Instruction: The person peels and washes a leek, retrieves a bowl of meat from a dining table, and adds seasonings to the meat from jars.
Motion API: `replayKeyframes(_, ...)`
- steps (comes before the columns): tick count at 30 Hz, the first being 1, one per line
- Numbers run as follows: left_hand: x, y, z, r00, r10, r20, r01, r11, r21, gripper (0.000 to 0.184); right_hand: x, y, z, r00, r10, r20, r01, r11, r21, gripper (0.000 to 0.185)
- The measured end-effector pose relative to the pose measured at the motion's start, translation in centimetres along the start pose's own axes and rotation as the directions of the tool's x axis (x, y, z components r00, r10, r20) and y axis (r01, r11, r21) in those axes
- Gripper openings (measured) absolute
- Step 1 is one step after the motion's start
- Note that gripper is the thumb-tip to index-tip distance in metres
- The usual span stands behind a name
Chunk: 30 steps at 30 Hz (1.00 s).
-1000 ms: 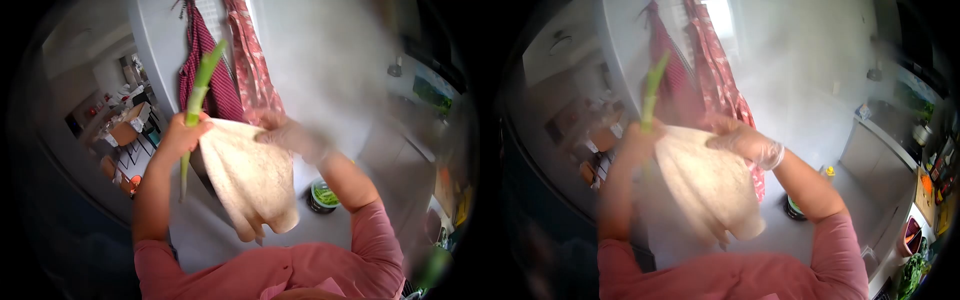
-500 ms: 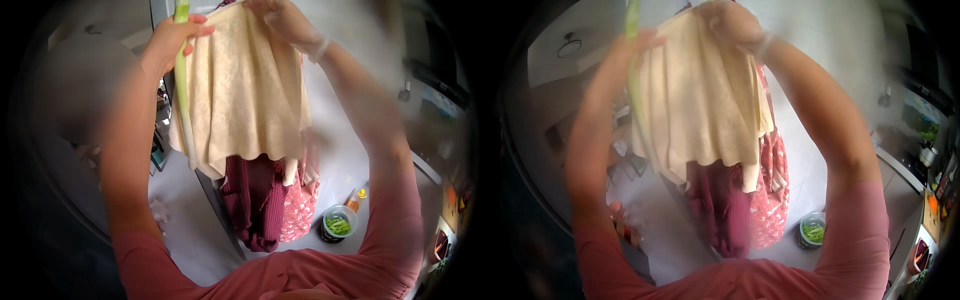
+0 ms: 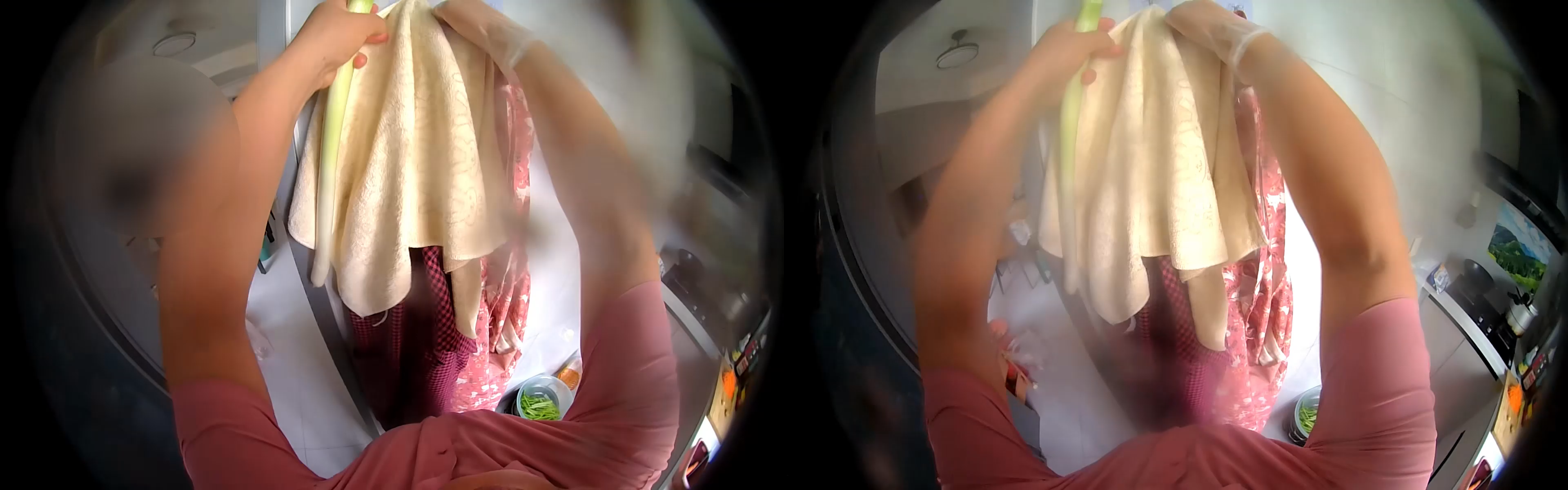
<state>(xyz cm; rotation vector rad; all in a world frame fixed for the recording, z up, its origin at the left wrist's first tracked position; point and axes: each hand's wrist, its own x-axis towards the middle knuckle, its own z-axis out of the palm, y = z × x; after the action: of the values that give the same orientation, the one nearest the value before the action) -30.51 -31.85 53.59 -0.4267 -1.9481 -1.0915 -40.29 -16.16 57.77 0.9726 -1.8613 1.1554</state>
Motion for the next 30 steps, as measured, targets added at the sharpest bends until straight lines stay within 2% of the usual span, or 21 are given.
replayKeyframes(3, -2.6, -0.8, 0.5, 0.992, -0.095, 0.082, 0.1, 0.994, -0.052, 0.055, -2.7, 1.8, -0.5, 0.983, 0.04, 0.18, -0.035, 0.999, -0.034, 0.038)
replayKeyframes(5, -4.1, -1.4, 0.5, 0.992, -0.046, 0.121, 0.057, 0.994, -0.092, 0.047, -5.2, 2.6, -0.7, 0.951, 0.075, 0.3, -0.064, 0.997, -0.045, 0.039)
replayKeyframes(6, -4.4, -1.6, 0.4, 0.989, -0.072, 0.126, 0.083, 0.993, -0.086, 0.047, -7.2, 2.6, -0.8, 0.992, 0.051, 0.114, -0.034, 0.989, -0.147, 0.038)
replayKeyframes(7, -4.5, -1.6, 0.1, 0.98, -0.075, 0.185, 0.113, 0.973, -0.204, 0.038, -9.4, 2.2, -1.1, 0.997, -0.001, -0.071, -0.017, 0.967, -0.254, 0.038)
replayKeyframes(8, -4.9, -1.5, -0.2, 0.968, -0.067, 0.24, 0.144, 0.938, -0.317, 0.029, -11.6, 1.7, -1.7, 0.998, 0.024, -0.053, -0.031, 0.99, -0.138, 0.04)
replayKeyframes(10, -6.9, 0.7, -0.6, 0.973, -0.076, 0.217, 0.159, 0.905, -0.394, 0.025, -15.6, 2.7, -2.4, 0.958, -0.23, -0.171, 0.221, 0.973, -0.07, 0.034)
replayKeyframes(11, -7.7, 1.3, -0.6, 0.979, -0.065, 0.191, 0.15, 0.867, -0.476, 0.021, -17.6, 3.9, -2.0, 0.822, -0.492, -0.286, 0.465, 0.87, -0.16, 0.026)
replayKeyframes(12, -7.9, 0.8, -1.1, 0.988, -0.01, 0.155, 0.084, 0.871, -0.484, 0.021, -20.5, 3.6, -1.9, 0.844, -0.471, -0.255, 0.479, 0.877, -0.036, 0.021)
replayKeyframes(13, -8.8, 1.9, -1.1, 0.991, -0.079, 0.111, 0.119, 0.895, -0.429, 0.024, -23.6, 3.2, -1.9, 0.864, -0.451, -0.226, 0.477, 0.875, 0.077, 0.017)
replayKeyframes(14, -9.6, 1.5, -1.6, 0.987, -0.02, 0.16, 0.093, 0.882, -0.463, 0.027, -26.5, 3.6, -1.6, 0.882, -0.431, -0.19, 0.46, 0.874, 0.156, 0.016)
replayKeyframes(15, -10.4, 1.0, -2.0, 0.977, 0.04, 0.209, 0.071, 0.864, -0.499, 0.031, -29.6, 4.5, -1.3, 0.902, -0.402, -0.157, 0.429, 0.876, 0.22, 0.015)
replayKeyframes(16, -11.1, 0.5, -2.4, 0.962, 0.099, 0.256, 0.056, 0.843, -0.536, 0.036, -33.2, 5.9, -1.2, 0.954, -0.289, -0.083, 0.301, 0.916, 0.264, 0.017)
replayKeyframes(17, -12.8, 0.9, -2.1, 0.979, 0.011, 0.204, 0.088, 0.879, -0.469, 0.034, -36.8, 6.3, -0.9, 0.983, -0.179, -0.028, 0.179, 0.942, 0.283, 0.017)
replayKeyframes(19, -17.3, 1.6, 0.6, 0.963, 0.118, 0.242, -0.014, 0.919, -0.395, 0.04, -42.7, 5.9, -1.2, 0.993, 0.063, 0.098, -0.092, 0.941, 0.325, 0.018)
replayKeyframes(21, -20.3, 3.0, 4.4, 0.935, 0.064, 0.35, 0.163, 0.798, -0.58, 0.043, -47.1, 3.9, -2.6, 0.909, 0.316, 0.274, -0.407, 0.817, 0.408, 0.031)
replayKeyframes(23, -22.7, 3.5, 8.4, 0.89, 0.079, 0.45, 0.3, 0.642, -0.706, 0.044, -51.1, 3.6, -4.2, 0.791, 0.503, 0.348, -0.61, 0.684, 0.4, 0.041)
replayKeyframes(24, -23.6, 3.2, 10.2, 0.879, 0.09, 0.469, 0.334, 0.585, -0.739, 0.043, -52.6, 3.3, -5.0, 0.808, 0.534, 0.25, -0.588, 0.754, 0.292, 0.04)
replayKeyframes(25, -24.1, 2.9, 12.3, 0.865, 0.106, 0.49, 0.371, 0.523, -0.767, 0.042, -53.9, 2.9, -6.2, 0.756, 0.62, 0.208, -0.652, 0.739, 0.17, 0.035)
replayKeyframes(26, -24.7, 2.7, 14.1, 0.838, 0.209, 0.505, 0.357, 0.49, -0.795, 0.039, -55.2, 2.3, -7.6, 0.767, 0.631, 0.118, -0.641, 0.764, 0.075, 0.032)
replayKeyframes(27, -25.8, 3.3, 15.7, 0.869, 0.124, 0.479, 0.374, 0.47, -0.8, 0.039, -56.5, 1.4, -9.2, 0.777, 0.629, 0.033, -0.628, 0.778, -0.028, 0.028)
replayKeyframes(30, -28.3, 3.8, 21.0, 0.829, 0.198, 0.523, 0.443, 0.338, -0.83, 0.043, -61.1, -1.5, -14.3, 0.708, 0.636, -0.307, -0.702, 0.681, -0.21, 0.023)
